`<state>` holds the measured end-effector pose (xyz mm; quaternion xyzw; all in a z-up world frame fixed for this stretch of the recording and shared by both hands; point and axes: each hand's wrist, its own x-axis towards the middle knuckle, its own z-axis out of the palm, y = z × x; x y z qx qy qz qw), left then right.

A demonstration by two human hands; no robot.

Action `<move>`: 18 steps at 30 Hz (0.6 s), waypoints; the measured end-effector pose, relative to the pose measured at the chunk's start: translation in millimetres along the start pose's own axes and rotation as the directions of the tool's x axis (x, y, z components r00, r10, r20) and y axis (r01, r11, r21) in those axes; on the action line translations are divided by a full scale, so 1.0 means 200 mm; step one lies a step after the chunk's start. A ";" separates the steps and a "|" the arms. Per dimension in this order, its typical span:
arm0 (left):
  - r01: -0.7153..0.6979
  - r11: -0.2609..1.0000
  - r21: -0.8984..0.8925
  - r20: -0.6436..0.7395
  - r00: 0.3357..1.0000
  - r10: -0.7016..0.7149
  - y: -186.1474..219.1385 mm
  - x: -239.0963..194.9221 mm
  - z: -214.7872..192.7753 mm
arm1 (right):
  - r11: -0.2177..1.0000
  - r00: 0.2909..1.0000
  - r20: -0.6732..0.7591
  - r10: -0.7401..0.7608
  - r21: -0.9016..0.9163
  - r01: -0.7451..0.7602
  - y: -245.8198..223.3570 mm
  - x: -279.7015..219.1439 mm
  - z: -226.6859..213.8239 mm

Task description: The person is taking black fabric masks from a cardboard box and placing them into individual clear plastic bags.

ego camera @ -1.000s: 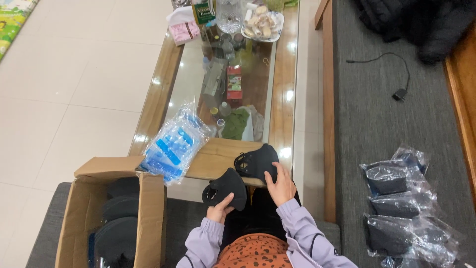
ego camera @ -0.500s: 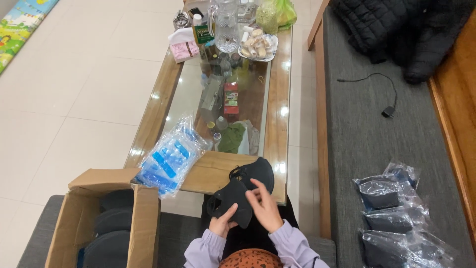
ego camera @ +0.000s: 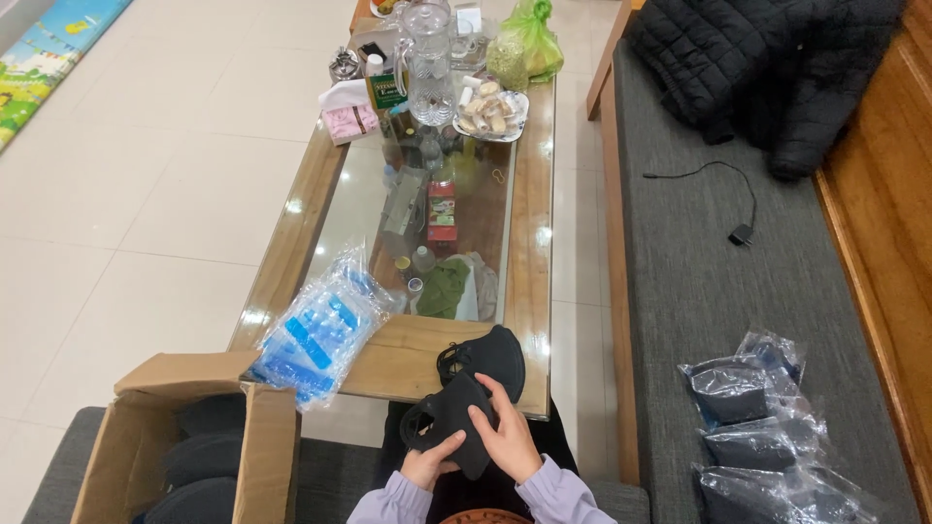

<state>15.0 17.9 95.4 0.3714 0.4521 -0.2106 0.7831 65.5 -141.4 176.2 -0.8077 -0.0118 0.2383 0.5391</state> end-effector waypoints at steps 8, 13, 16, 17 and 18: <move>-0.033 0.991 0.130 0.014 0.999 0.032 -0.03 0.04 -0.02 | 0.987 0.991 -0.070 -0.118 -0.122 0.109 0.10 0.05 0.00; -0.041 0.979 0.198 -0.004 0.999 0.042 -0.06 0.09 -0.04 | 0.977 0.976 -0.123 -0.178 -0.144 0.160 0.15 0.08 0.02; -0.020 0.964 0.267 -0.008 1.000 0.023 -0.09 0.12 -0.07 | 0.910 0.876 -0.276 -0.395 -0.250 0.331 0.21 0.10 0.05; -0.039 0.960 0.277 -0.006 0.999 0.042 -0.10 0.14 -0.08 | 0.894 0.853 -0.291 -0.432 -0.265 0.362 0.20 0.10 0.05; -0.057 0.956 0.287 -0.004 0.998 0.061 -0.11 0.15 -0.09 | 0.876 0.829 -0.305 -0.469 -0.281 0.392 0.18 0.09 0.05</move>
